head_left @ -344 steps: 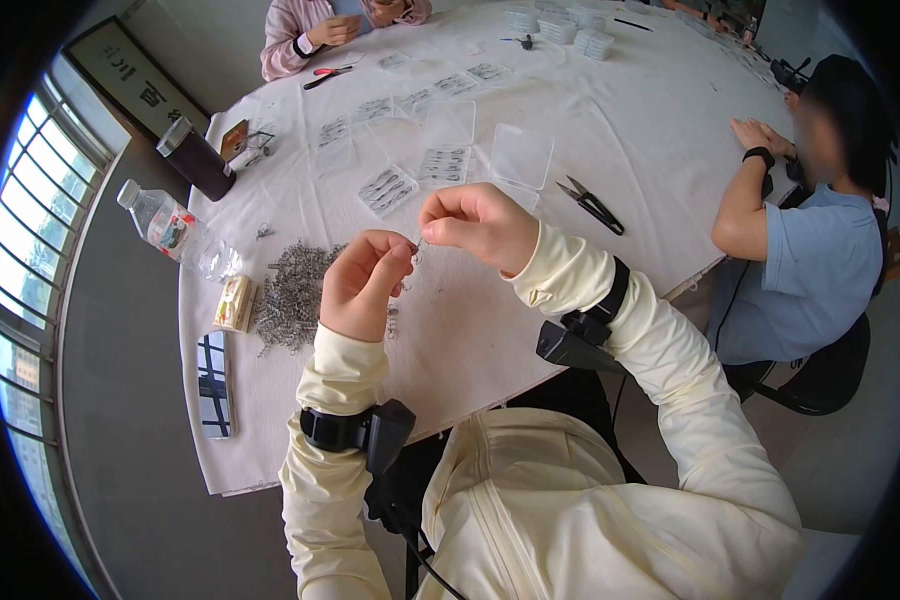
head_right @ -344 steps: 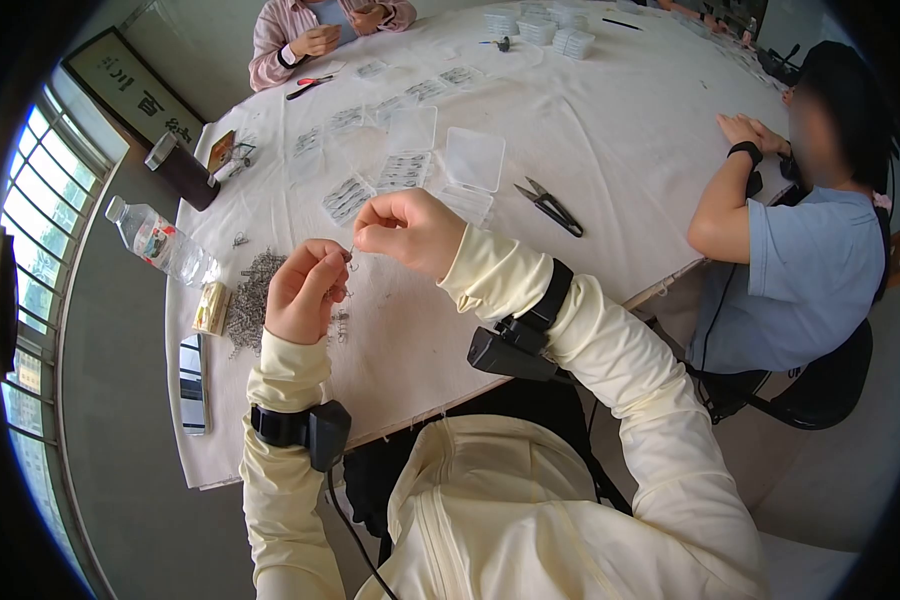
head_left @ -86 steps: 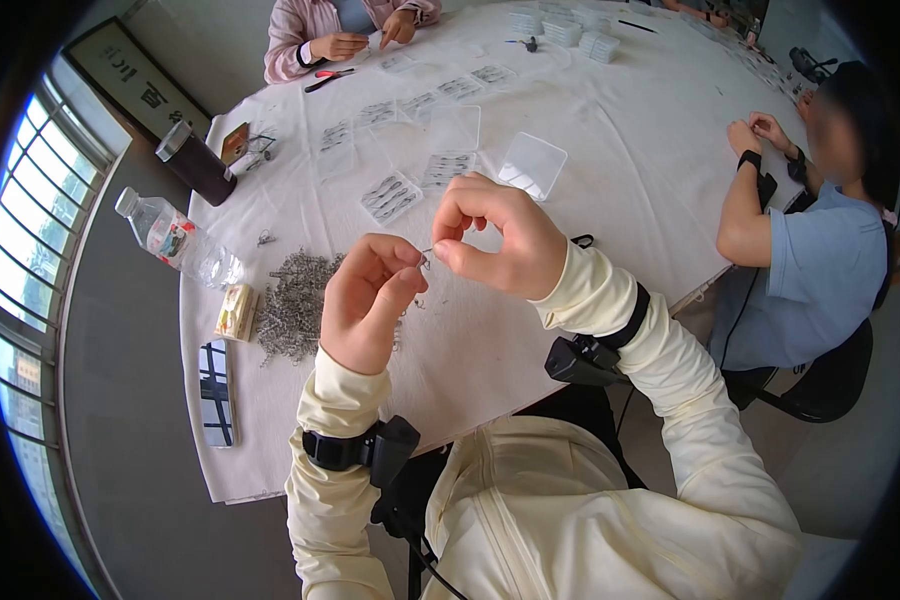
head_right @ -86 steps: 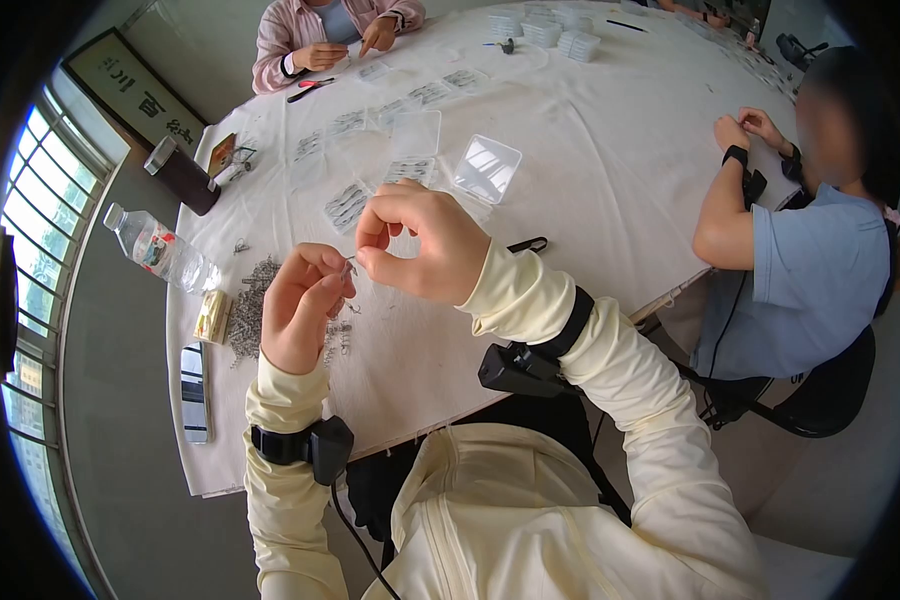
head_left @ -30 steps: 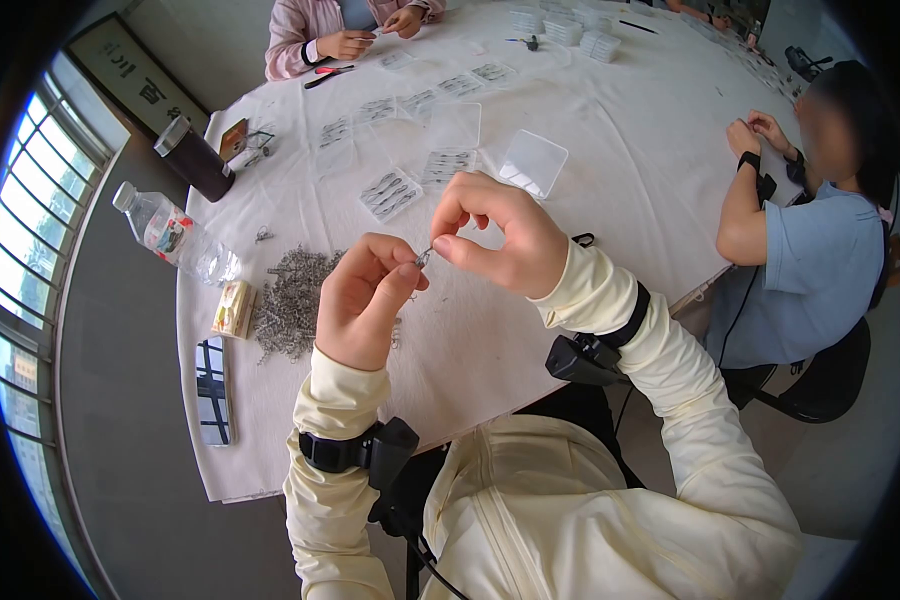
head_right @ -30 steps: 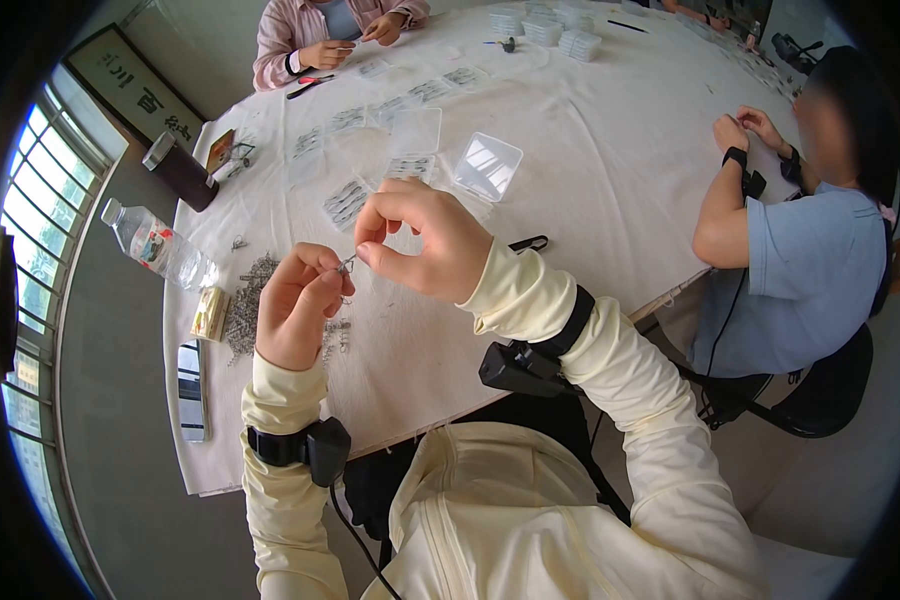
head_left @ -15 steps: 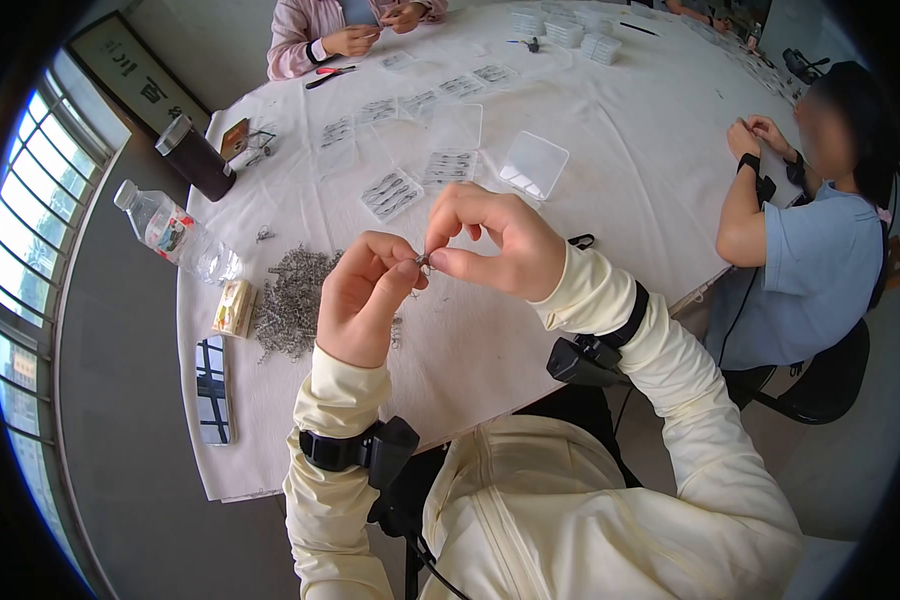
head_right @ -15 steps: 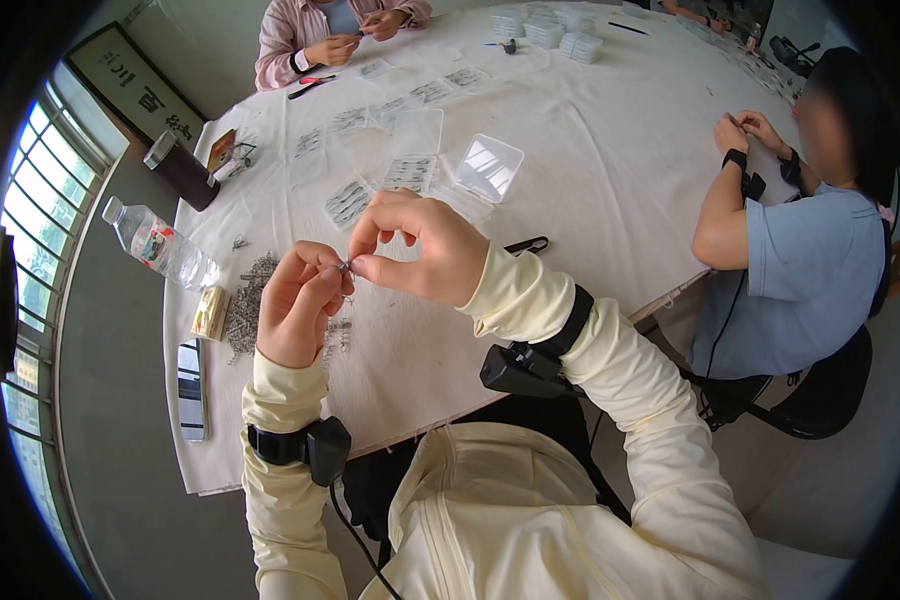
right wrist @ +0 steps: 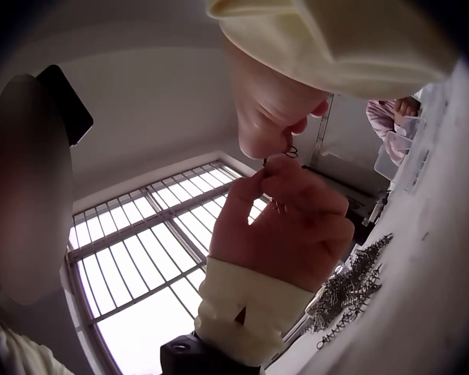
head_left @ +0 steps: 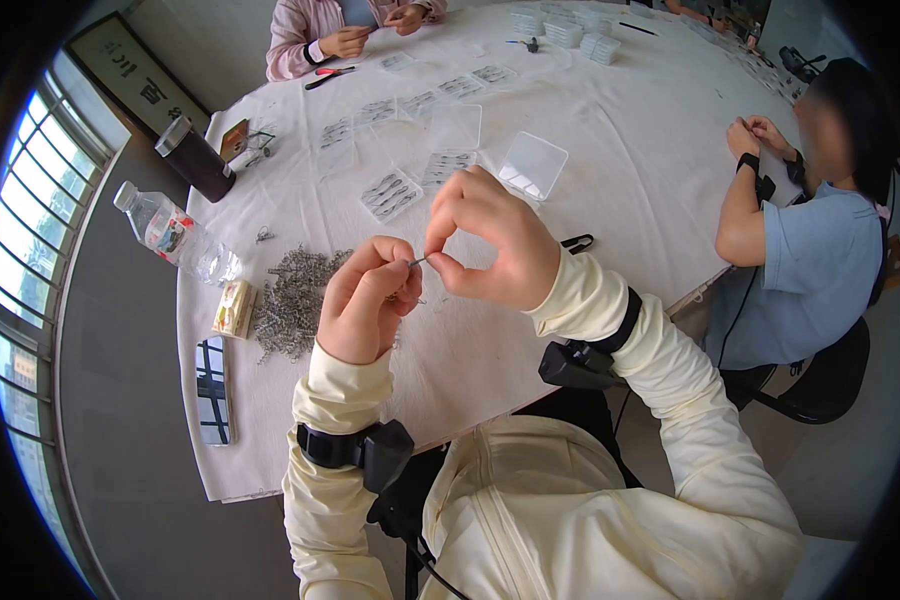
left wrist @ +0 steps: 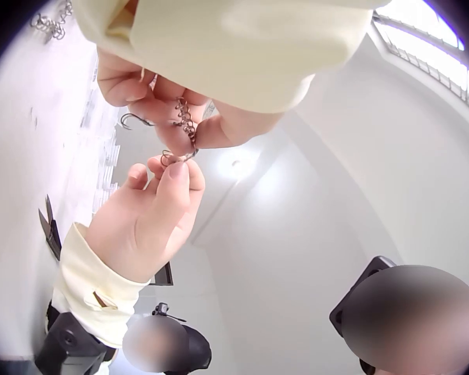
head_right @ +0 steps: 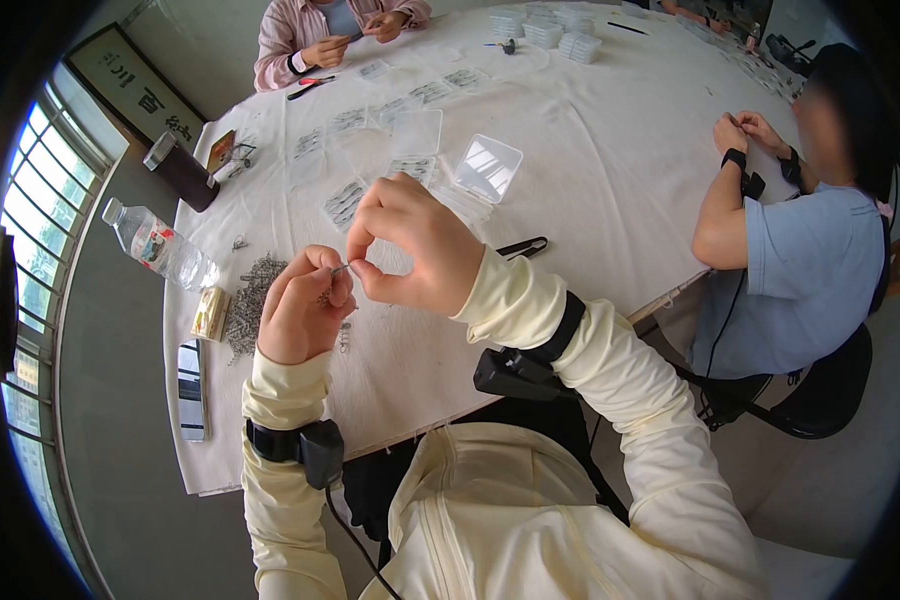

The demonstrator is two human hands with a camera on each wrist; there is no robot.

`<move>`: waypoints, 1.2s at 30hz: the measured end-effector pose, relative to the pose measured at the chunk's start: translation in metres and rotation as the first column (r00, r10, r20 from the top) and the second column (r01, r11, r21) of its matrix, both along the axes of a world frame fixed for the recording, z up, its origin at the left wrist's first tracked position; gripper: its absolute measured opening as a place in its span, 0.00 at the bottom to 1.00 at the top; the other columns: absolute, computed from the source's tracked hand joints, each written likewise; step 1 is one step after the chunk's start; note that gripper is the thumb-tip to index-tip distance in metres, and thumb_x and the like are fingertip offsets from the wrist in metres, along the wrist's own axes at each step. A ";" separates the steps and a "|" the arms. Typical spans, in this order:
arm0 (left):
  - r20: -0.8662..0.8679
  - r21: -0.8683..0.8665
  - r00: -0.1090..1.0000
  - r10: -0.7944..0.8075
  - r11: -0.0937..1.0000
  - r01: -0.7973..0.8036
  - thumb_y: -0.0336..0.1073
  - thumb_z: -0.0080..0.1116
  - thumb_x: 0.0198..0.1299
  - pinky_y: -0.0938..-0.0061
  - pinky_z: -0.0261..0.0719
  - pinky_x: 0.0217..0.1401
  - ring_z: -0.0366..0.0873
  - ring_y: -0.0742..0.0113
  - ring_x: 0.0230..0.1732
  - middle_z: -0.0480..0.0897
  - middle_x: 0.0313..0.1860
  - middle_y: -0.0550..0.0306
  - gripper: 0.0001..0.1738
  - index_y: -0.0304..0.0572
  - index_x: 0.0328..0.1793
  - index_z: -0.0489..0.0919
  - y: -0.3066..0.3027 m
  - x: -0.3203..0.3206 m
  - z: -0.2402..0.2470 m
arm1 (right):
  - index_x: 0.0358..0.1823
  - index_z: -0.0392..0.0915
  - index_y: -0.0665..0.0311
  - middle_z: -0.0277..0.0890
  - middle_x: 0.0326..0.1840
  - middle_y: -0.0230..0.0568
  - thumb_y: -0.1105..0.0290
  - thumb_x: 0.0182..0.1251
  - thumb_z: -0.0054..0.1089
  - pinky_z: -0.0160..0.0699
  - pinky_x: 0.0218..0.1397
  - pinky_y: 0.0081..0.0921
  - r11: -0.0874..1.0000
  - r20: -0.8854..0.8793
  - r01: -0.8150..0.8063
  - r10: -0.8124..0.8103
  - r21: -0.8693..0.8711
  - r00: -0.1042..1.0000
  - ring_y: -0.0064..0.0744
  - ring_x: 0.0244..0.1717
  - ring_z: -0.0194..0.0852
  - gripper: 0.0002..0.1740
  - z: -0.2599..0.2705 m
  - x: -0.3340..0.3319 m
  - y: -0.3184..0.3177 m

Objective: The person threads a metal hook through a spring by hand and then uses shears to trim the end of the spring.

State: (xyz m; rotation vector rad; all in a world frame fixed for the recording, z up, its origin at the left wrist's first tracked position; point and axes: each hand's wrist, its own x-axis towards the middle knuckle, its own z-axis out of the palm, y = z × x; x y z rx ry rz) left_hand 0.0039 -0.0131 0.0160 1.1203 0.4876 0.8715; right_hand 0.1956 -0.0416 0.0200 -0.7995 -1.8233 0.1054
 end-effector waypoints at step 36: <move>-0.075 0.124 0.996 0.048 0.992 -0.039 0.31 0.47 0.65 0.80 0.61 0.36 0.62 0.77 0.33 0.70 0.31 0.62 0.06 0.38 0.44 0.71 -0.001 -0.002 0.004 | 0.33 0.80 0.60 0.72 0.36 0.33 0.79 0.49 0.67 0.70 0.45 0.28 0.993 -0.017 0.086 -0.085 0.075 0.996 0.33 0.39 0.70 0.09 0.004 -0.001 -0.007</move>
